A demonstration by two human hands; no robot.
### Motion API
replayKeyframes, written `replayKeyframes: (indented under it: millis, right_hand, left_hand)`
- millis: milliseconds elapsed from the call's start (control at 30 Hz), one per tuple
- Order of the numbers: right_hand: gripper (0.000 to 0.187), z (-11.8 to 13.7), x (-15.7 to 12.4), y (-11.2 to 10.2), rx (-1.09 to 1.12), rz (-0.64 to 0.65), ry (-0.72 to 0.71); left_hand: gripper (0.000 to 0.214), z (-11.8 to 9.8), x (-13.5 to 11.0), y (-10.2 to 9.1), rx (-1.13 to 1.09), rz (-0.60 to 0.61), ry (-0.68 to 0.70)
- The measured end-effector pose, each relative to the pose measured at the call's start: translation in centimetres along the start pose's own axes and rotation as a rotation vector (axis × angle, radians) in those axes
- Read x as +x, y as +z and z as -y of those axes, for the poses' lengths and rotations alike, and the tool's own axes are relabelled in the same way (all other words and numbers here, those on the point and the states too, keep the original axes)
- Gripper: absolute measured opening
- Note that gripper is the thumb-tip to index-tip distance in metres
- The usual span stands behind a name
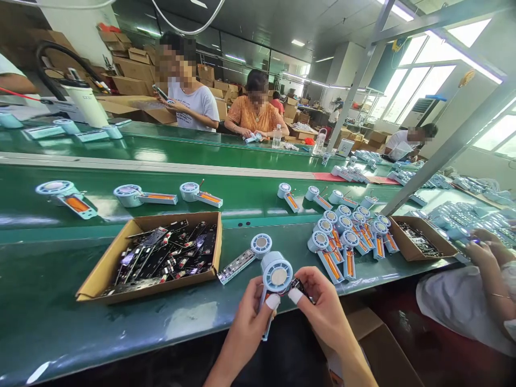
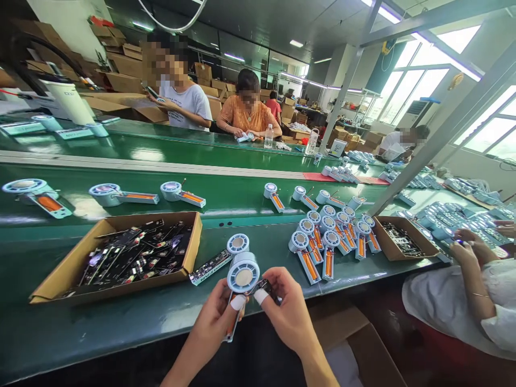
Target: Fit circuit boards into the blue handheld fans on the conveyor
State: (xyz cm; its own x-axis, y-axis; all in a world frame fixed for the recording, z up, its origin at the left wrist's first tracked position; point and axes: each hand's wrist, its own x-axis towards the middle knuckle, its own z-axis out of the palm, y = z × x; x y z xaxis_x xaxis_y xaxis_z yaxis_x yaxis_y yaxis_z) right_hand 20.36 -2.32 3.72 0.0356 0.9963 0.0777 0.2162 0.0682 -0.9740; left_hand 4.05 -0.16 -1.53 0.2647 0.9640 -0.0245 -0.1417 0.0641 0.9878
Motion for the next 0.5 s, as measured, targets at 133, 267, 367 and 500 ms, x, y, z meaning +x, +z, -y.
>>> replayKeyframes:
  millis: [133, 267, 367, 500]
  right_hand:
    - [0.013, -0.7, 0.2, -0.6, -0.372, -0.022, -0.038]
    - [0.025, 0.5, -0.2, -1.0, -0.815, 0.226, -0.102]
    - [0.020, 1.6, -0.7, -0.8, -0.777, 0.505, -0.193]
    - [0.029, 1.6, -0.9, 0.4, -0.464, 0.528, -0.188]
  left_hand:
    - [0.041, -0.8, -0.2, -0.1, 0.031, -0.071, -0.013]
    - [0.038, -1.5, -0.1, 0.3, 0.046, -0.140, -0.018]
    - [0.034, -2.1, 0.1, 0.5, 0.006, -0.113, -0.061]
    - [0.025, -2.6, 0.1, 0.5, -0.169, -0.012, -0.165]
